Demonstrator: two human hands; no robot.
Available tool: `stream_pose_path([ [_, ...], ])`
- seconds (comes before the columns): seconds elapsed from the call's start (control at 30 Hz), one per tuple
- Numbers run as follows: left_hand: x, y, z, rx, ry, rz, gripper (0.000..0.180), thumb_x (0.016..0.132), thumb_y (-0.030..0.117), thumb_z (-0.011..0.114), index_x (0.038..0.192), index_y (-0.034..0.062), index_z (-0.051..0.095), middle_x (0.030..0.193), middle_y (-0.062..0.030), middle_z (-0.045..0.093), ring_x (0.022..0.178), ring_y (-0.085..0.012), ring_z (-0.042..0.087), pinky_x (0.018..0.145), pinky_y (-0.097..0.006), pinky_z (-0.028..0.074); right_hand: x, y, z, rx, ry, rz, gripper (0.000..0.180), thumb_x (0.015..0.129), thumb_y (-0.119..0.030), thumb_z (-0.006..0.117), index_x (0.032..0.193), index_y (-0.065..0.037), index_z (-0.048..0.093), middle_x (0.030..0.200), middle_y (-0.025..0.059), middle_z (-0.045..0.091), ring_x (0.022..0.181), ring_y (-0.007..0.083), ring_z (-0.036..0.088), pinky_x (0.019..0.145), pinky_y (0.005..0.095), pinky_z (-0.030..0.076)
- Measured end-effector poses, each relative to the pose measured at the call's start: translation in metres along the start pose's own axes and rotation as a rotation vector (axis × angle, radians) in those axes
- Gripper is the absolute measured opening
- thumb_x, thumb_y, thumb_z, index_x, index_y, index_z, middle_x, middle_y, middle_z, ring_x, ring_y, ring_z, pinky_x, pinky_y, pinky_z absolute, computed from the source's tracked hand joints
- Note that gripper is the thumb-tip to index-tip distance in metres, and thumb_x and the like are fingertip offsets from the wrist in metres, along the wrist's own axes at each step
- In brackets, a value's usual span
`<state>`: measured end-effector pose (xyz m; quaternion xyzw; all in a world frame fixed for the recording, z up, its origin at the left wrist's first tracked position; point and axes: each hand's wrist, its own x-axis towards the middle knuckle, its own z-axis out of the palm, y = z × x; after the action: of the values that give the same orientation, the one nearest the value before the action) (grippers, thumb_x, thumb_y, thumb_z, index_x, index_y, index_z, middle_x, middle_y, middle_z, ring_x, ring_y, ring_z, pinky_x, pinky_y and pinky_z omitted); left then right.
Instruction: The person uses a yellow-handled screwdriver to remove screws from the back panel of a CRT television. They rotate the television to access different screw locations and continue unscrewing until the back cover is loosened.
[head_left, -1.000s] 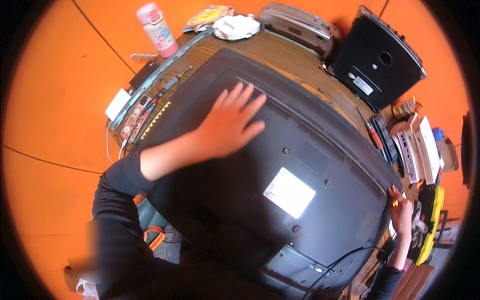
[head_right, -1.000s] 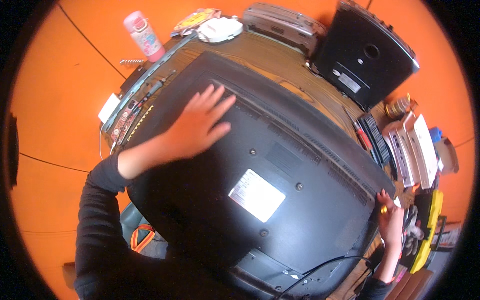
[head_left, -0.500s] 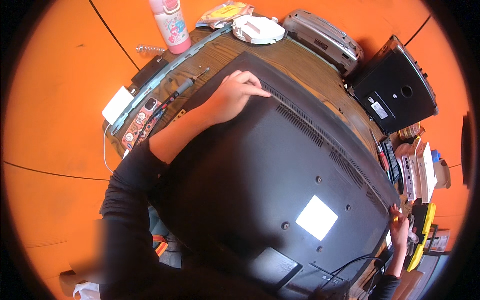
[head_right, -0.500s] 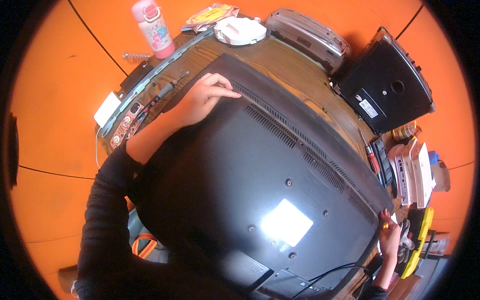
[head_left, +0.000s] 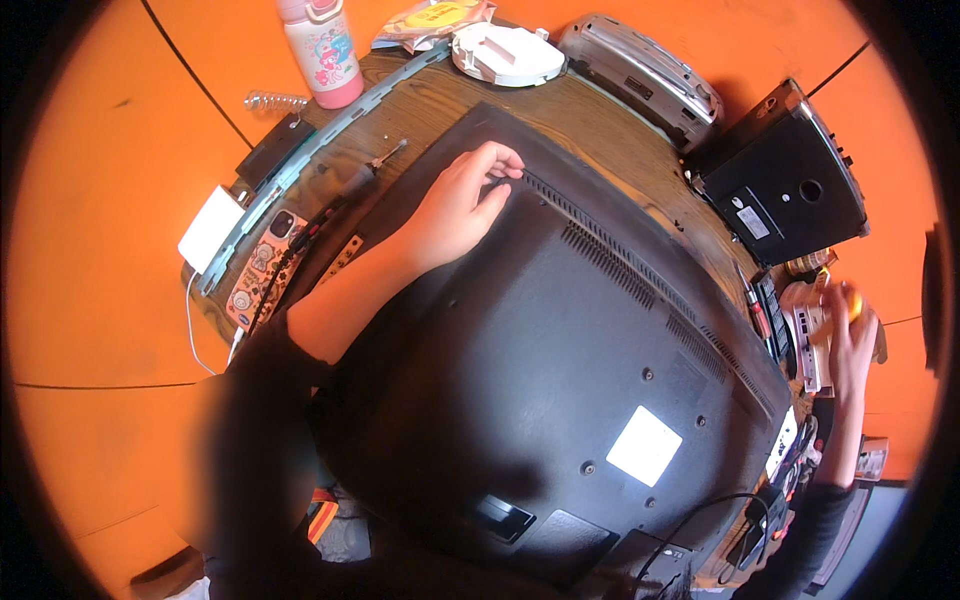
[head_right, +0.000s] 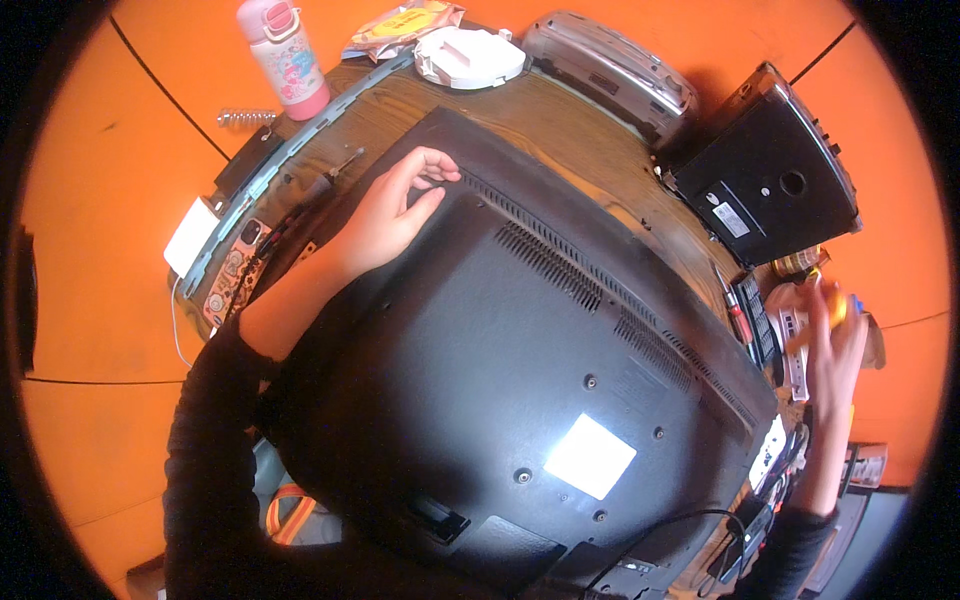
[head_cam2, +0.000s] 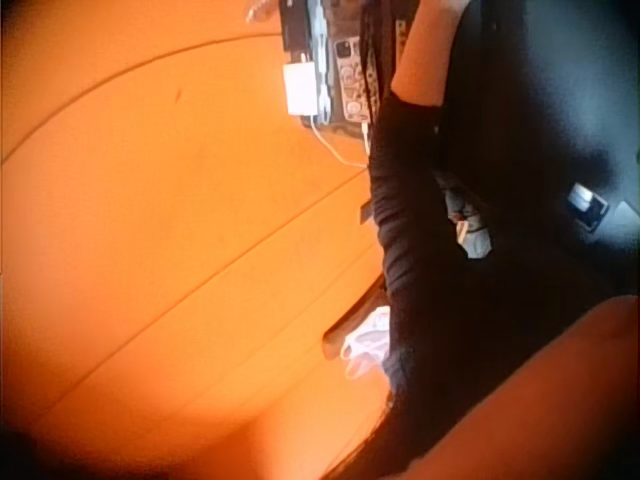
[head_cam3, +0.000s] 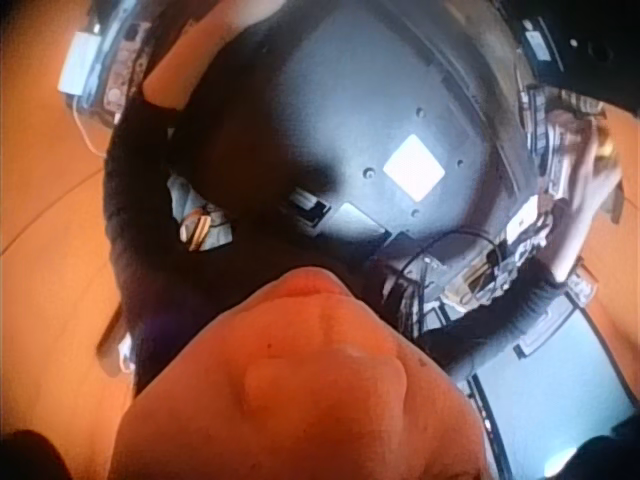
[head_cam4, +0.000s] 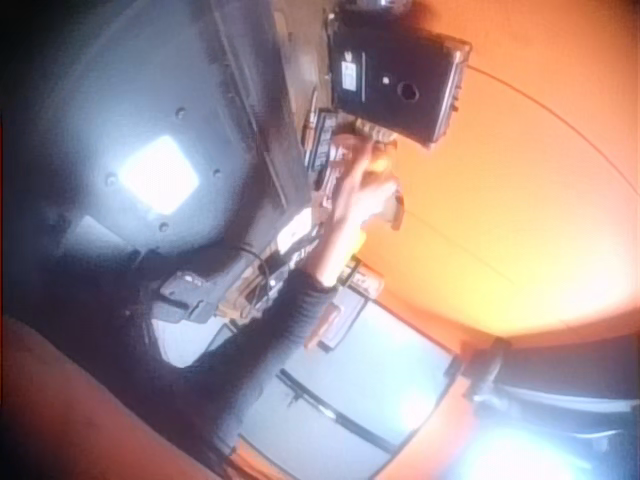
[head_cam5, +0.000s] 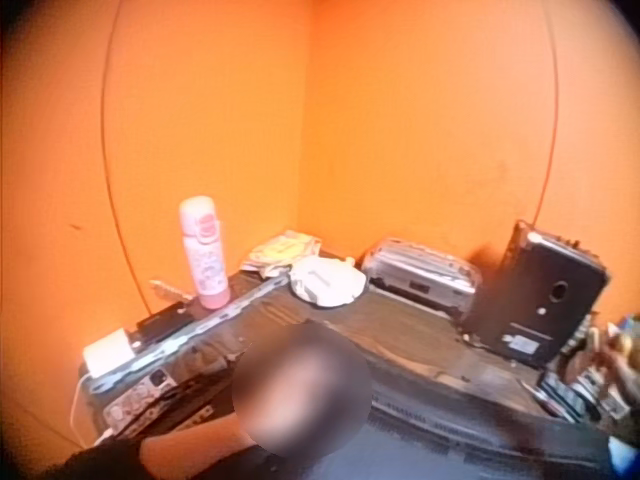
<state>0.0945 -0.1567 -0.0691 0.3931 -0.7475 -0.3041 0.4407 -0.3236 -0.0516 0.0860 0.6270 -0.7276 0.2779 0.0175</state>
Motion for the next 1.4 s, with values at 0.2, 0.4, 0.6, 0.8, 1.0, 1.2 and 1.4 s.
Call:
stream_pose_path([
  [0.2, -0.002, 0.007, -0.005, -0.006, -0.091, 0.022, 0.034, 0.077, -0.009, 0.04, 0.109, 0.0021, 0.043, 0.109, -0.0091, 0.06, 0.102, -0.0167, 0.054, 0.086, -0.028, 0.039, 0.04, -0.127, 0.072, 0.699, -0.249, -0.261, 0.031, 0.091, -0.03, 0.05, 0.093, 0.0, 0.057, 0.081, 0.0082, 0.062, 0.051, 0.0102, 0.056, 0.045, 0.0189, 0.041],
  [0.4, -0.003, 0.013, -0.006, -0.05, -0.114, -0.068, 0.04, 0.069, -0.013, 0.037, 0.106, 0.0009, 0.042, 0.104, -0.0121, 0.061, 0.101, -0.0286, 0.053, 0.088, -0.033, 0.039, 0.049, -0.162, 0.144, 1.174, -0.247, -0.184, 0.024, 0.087, -0.025, 0.057, 0.095, -0.002, 0.058, 0.089, 0.0096, 0.063, 0.073, 0.0135, 0.063, 0.063, 0.0208, 0.048],
  [0.6, -0.003, 0.014, -0.004, 0.045, -0.096, -0.044, 0.041, 0.067, -0.013, 0.038, 0.105, 0.0026, 0.043, 0.105, -0.0097, 0.061, 0.098, -0.0286, 0.052, 0.09, -0.033, 0.036, 0.045, -0.138, 0.199, 1.465, 0.011, 0.031, 0.031, 0.078, -0.002, 0.065, 0.106, -0.002, 0.053, 0.093, 0.008, 0.061, 0.085, 0.0136, 0.059, 0.075, 0.0236, 0.047],
  [0.8, -0.002, 0.015, -0.004, 0.1, -0.096, -0.006, 0.041, 0.068, -0.011, 0.037, 0.106, 0.0027, 0.044, 0.105, -0.009, 0.061, 0.1, -0.0289, 0.051, 0.091, -0.033, 0.036, 0.044, -0.126, 0.199, 1.504, -0.117, 0.107, 0.024, 0.088, -0.023, 0.054, 0.101, -0.003, 0.05, 0.092, 0.0119, 0.061, 0.069, 0.0149, 0.061, 0.054, 0.0204, 0.045],
  [1.0, -0.002, 0.016, -0.004, 0.105, -0.103, 0.006, 0.04, 0.066, -0.011, 0.038, 0.102, 0.0036, 0.05, 0.102, -0.0092, 0.06, 0.101, -0.0287, 0.05, 0.09, -0.034, 0.036, 0.033, -0.138, 0.199, 1.235, -0.24, 0.014, 0.028, 0.092, -0.031, 0.047, 0.095, -0.003, 0.046, 0.089, 0.0155, 0.063, 0.055, 0.0121, 0.059, 0.045, 0.0177, 0.041],
  [1.2, 0.002, 0.014, -0.006, 0.312, -0.204, 0.2, 0.04, 0.067, -0.012, 0.045, 0.102, 0.0047, 0.056, 0.107, -0.0112, 0.054, 0.111, -0.0285, 0.045, 0.098, -0.037, 0.032, 0.05, -0.14, 0.181, 1.142, -0.056, -0.012, 0.032, 0.089, -0.031, 0.052, 0.104, -0.002, 0.046, 0.082, 0.0104, 0.062, 0.054, 0.008, 0.056, 0.047, 0.0164, 0.04],
  [1.4, 0.004, 0.017, -0.008, 0.309, -0.232, 0.217, 0.034, 0.074, -0.01, 0.044, 0.099, 0.0046, 0.06, 0.113, -0.0118, 0.052, 0.111, -0.0282, 0.044, 0.097, -0.035, 0.031, 0.065, -0.109, 0.097, 1.067, -0.004, -0.106, 0.024, 0.089, -0.025, 0.052, 0.101, -0.005, 0.046, 0.072, 0.0058, 0.057, 0.048, 0.0117, 0.054, 0.039, 0.0207, 0.04],
])
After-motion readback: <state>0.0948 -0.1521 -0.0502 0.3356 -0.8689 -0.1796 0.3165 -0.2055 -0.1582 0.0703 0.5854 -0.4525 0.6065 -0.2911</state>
